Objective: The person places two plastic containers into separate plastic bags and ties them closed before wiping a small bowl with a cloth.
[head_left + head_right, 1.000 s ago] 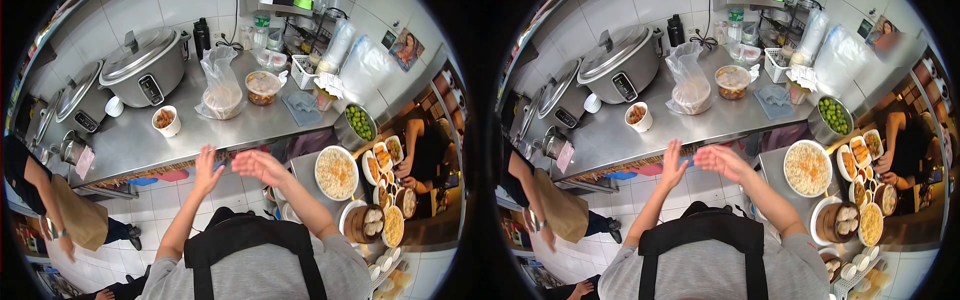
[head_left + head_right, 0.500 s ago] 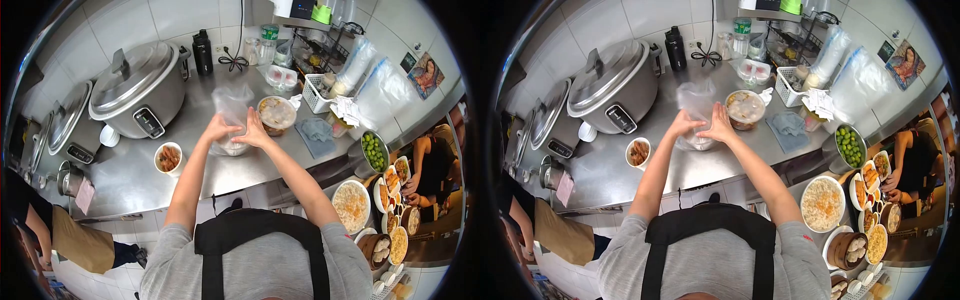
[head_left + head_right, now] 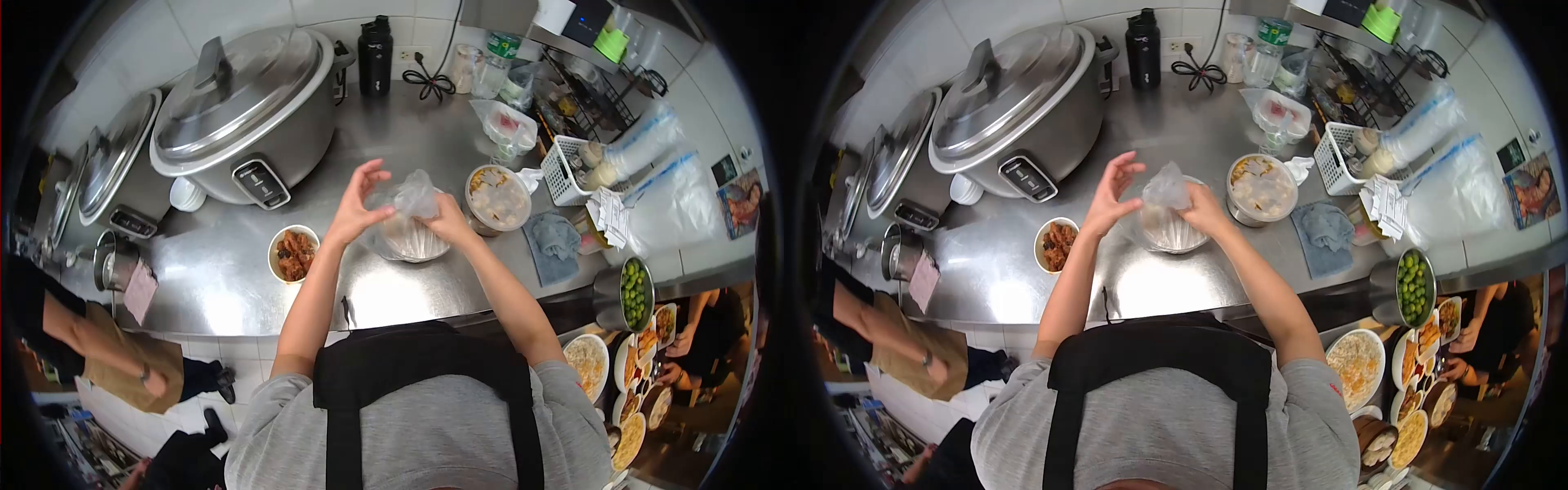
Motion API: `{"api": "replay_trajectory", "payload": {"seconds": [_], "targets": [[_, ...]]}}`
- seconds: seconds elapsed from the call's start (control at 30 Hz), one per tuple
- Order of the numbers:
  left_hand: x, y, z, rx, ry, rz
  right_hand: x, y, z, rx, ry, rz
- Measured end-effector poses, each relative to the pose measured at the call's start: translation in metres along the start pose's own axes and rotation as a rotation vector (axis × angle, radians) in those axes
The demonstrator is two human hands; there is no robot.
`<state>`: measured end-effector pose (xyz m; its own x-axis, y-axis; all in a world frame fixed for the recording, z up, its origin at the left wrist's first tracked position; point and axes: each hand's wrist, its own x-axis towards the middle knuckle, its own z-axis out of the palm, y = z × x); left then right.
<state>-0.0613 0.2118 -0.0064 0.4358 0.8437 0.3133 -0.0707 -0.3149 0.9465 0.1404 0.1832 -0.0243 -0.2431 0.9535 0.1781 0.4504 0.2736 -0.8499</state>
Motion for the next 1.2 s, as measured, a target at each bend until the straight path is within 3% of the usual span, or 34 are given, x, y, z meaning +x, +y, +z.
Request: {"api": "replay_trajectory", "payload": {"seconds": [0.03,0.1,0.13,0.17,0.23,0.27,0.33,0.5,0.57,0.63,0.67,0.7,0.73,0.77,0.83,0.87,0.93,0.97,1.03,1.07,1.13,1.17,1.2], "targets": [[-0.002,-0.009,0.001,0.002,0.022,-0.003,-0.001,0.001,0.0,0.081,0.046,-0.004],[-0.004,-0.024,0.011,0.966,-0.26,0.023,-0.005,-0.003,-0.002,0.166,0.072,-0.014],[0.001,-0.028,0.019,0.973,-0.367,-0.015,-0.005,-0.009,-0.004,0.13,0.078,-0.029],[0.005,-0.029,0.025,0.986,-0.344,-0.032,-0.003,-0.018,-0.002,0.101,0.081,-0.047],[0.005,-0.037,0.037,1.009,-0.406,0.152,-0.002,-0.032,0.005,-0.032,0.105,-0.159],[0.005,-0.041,0.042,1.013,-0.394,0.133,-0.004,-0.035,0.008,-0.18,0.156,-0.26],[0.007,-0.048,0.049,1.14,-0.377,0.123,-0.011,-0.032,0.01,-0.199,0.125,-0.278],[0.001,-0.047,0.048,1.106,-0.285,0.218,-0.035,-0.047,-0.021,-0.091,0.257,-0.222],[0.001,-0.048,0.046,1.136,-0.284,0.259,-0.043,-0.031,-0.023,-0.426,0.23,-0.11],[0.0,-0.035,0.044,0.81,-0.354,0.073,-0.032,-0.006,-0.02,-0.389,0.178,-0.082],[0.004,-0.022,0.045,0.808,-0.36,0.08,-0.026,0.001,-0.019,-0.35,0.11,-0.072],[0.007,-0.006,0.046,0.938,-0.517,0.007,-0.024,-0.007,-0.015,-0.351,0.117,-0.071],[0.01,0.003,0.046,1.068,-0.67,-0.068,-0.019,-0.016,-0.009,-0.183,0.159,-0.073],[0.011,-0.005,0.047,1.072,-0.668,-0.062,-0.014,-0.025,-0.005,-0.015,0.197,-0.077],[0.008,-0.04,0.056,1.043,-0.403,0.061,-0.01,-0.033,-0.002,-0.046,0.204,-0.096],[0.01,-0.056,0.061,1.04,-0.406,0.066,-0.009,-0.037,-0.002,-0.109,0.21,-0.148],[0.014,-0.081,0.073,1.042,-0.159,0.466,-0.013,-0.046,-0.006,-0.179,0.217,-0.196],[0.013,-0.086,0.077,1.037,-0.158,0.468,-0.016,-0.053,-0.009,-0.232,0.164,-0.238],[0.01,-0.094,0.08,0.717,-0.214,0.276,-0.018,-0.068,-0.019,-0.284,0.108,-0.283],[0.01,-0.085,0.08,0.716,-0.212,0.275,-0.021,-0.078,-0.029,-0.199,0.102,-0.221],[0.013,-0.056,0.078,0.572,-0.317,-0.04,-0.026,-0.112,-0.049,0.031,0.181,-0.145],[0.014,-0.063,0.078,0.571,-0.314,-0.038,-0.032,-0.13,-0.054,0.028,0.179,-0.147],[0.016,-0.074,0.078,0.292,-0.317,-0.019,-0.039,-0.147,-0.056,-0.038,0.149,-0.352]]}}
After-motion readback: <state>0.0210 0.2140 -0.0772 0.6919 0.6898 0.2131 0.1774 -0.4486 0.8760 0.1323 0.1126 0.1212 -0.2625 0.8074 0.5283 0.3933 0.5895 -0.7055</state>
